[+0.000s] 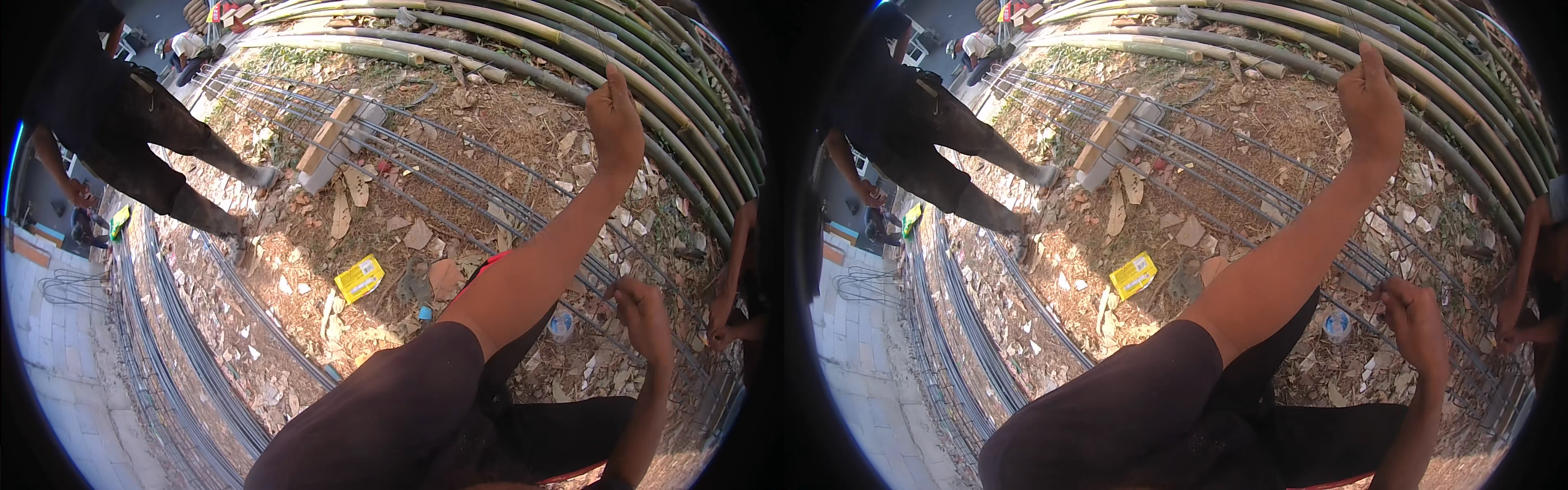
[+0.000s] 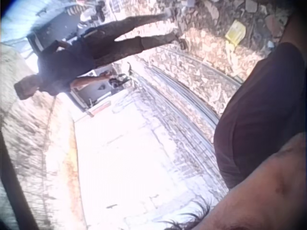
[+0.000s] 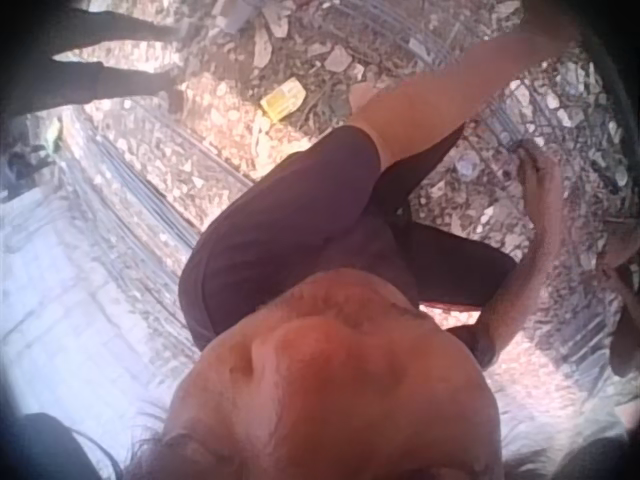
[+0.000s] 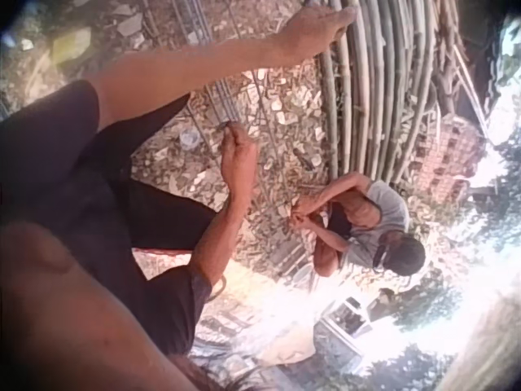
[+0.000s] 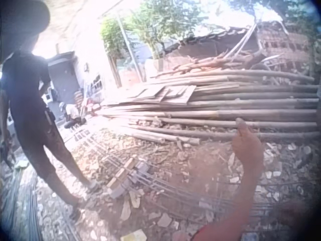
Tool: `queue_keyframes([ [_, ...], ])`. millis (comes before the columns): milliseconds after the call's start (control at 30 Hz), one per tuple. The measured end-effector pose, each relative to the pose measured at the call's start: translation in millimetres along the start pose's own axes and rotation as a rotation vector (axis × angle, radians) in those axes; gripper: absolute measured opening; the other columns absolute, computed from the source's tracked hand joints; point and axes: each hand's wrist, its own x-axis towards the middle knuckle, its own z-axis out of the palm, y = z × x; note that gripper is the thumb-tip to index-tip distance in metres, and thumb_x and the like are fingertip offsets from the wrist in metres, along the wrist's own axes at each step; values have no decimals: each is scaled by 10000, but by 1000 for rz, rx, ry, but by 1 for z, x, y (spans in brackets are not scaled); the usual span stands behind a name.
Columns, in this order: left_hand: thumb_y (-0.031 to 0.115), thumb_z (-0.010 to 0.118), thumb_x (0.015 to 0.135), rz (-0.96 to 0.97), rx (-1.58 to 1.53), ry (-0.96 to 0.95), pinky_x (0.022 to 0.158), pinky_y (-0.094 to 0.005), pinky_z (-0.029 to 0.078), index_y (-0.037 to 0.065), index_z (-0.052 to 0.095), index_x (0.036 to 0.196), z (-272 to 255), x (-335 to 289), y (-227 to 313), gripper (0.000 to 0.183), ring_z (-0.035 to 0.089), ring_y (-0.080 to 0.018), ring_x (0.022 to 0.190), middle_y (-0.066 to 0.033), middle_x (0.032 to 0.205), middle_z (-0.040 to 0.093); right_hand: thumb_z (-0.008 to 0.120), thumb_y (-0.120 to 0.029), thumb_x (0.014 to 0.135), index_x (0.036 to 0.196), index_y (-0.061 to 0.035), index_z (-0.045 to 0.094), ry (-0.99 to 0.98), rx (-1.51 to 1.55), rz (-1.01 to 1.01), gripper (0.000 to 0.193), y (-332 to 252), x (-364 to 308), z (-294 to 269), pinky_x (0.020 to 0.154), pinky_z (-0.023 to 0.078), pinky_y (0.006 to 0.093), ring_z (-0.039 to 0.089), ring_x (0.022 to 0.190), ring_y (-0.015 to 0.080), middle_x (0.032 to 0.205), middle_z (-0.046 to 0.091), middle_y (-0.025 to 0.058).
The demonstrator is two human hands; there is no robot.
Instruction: The person assembles a metal frame by hand and with pliers, securing wire ties at the intersections of the rebar rods.
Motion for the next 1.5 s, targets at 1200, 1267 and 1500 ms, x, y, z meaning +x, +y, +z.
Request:
queue_keyframes([
  [1200, 597, 317, 1066, -372, -67, 54, 374, -300, 206, 147, 291, 616, 4, -4, 1, 637, 245, -100, 417, 44, 530, 234, 511, -172, 1042, 1022, 14, 605, 291, -402, 51, 209, -6, 8, 8, 711, 463, 427, 607, 741, 376, 822, 634, 233],
  [1267, 594, 315, 1068, -344, -68, 84, 373, -300, 213, 146, 295, 612, -3, -1, 0, 640, 254, -98, 410, 42, 522, 245, 552, -164, 1017, 1013, -18, 622, 313, -432, -29, 162, -29, 2, 23, 705, 466, 491, 633, 824, 453, 846, 656, 252],
  [1500, 571, 304, 1077, -455, -212, 53, 368, -303, 195, 150, 305, 613, 18, -2, 25, 626, 235, -112, 394, 36, 508, 246, 548, -115, 995, 1165, -62, 646, 551, -694, -51, 204, 12, 15, 5, 757, 508, 497, 667, 898, 409, 939, 697, 202],
])
